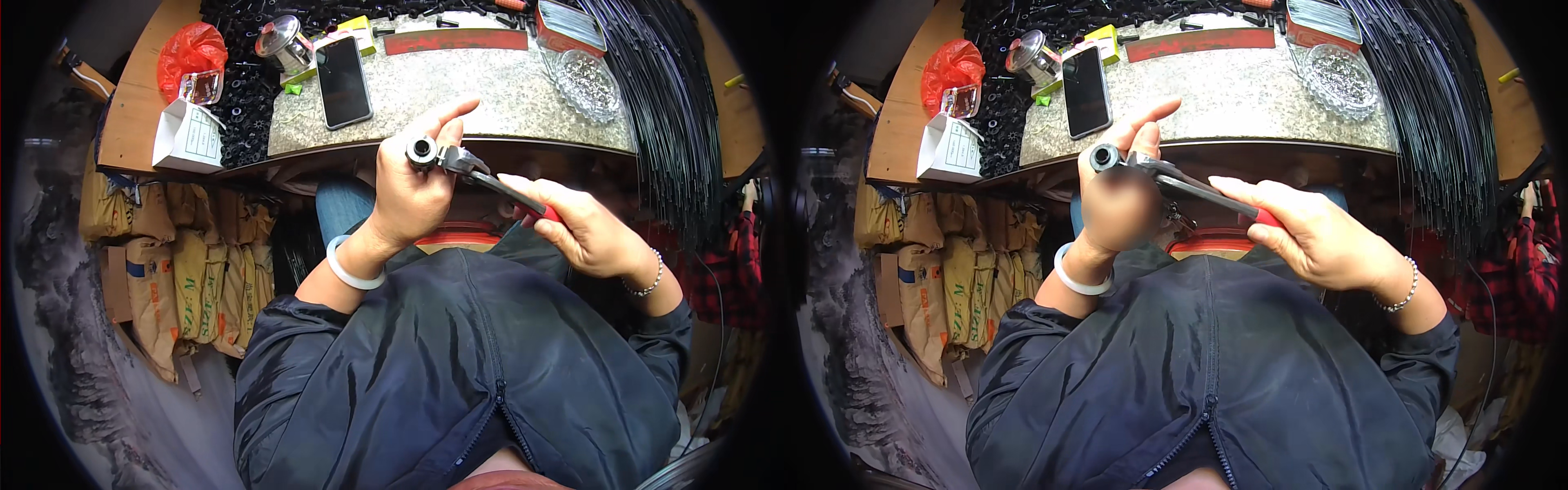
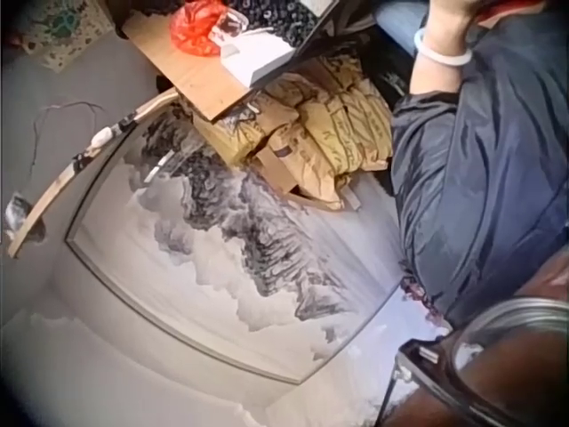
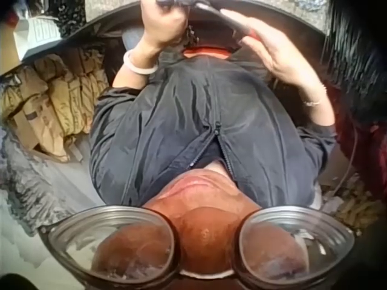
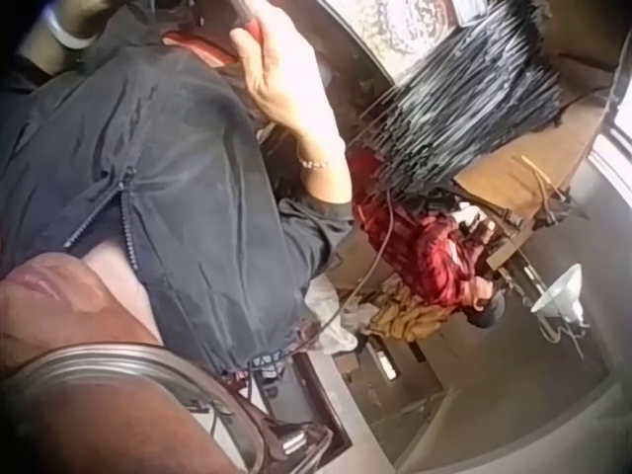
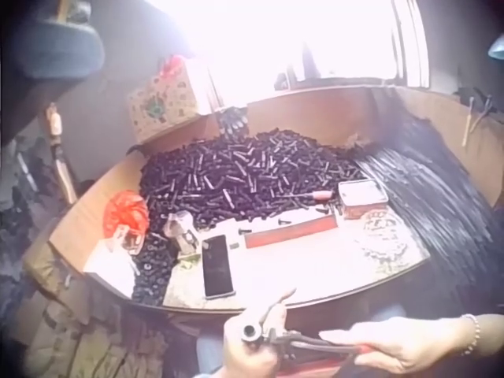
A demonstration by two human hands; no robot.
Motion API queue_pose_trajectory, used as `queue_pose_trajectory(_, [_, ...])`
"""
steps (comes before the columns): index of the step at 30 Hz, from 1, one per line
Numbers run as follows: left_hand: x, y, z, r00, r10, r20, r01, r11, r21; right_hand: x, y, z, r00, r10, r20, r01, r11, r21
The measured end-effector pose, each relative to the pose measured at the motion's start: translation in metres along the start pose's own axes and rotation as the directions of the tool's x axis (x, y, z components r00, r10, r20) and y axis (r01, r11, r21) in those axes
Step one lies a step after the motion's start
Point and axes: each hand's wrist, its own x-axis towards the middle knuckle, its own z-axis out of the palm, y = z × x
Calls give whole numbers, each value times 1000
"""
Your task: Assembling small plastic components and connectors onto bundles of black cables using pliers at a workbench.
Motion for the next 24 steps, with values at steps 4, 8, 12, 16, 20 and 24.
queue_pose_trajectory(4, [-1, -4, 0, 1000, 31, -5, -31, 999, 23, -1, 2, 0, 998, 46, -50, -37, 982, 183])
queue_pose_trajectory(8, [-1, -6, 5, 999, 43, -13, -42, 998, 35, -3, 5, 6, 931, 318, 176, -363, 851, 380])
queue_pose_trajectory(12, [0, -6, 11, 999, -5, -36, 4, 1000, -8, -1, 9, 20, 949, 304, 79, -304, 824, 479])
queue_pose_trajectory(16, [0, -7, 1, 987, -114, -118, 101, 989, -108, 11, 66, -13, 916, 107, -387, -217, 943, -254])
queue_pose_trajectory(20, [1, -1, 4, 990, -96, -100, 78, 982, -169, 16, 111, -88, 736, 294, -610, -643, 587, -492])
queue_pose_trajectory(24, [2, -1, 12, 995, -67, -76, 60, 994, -94, 21, 133, -117, 687, 339, -642, -722, 414, -554])
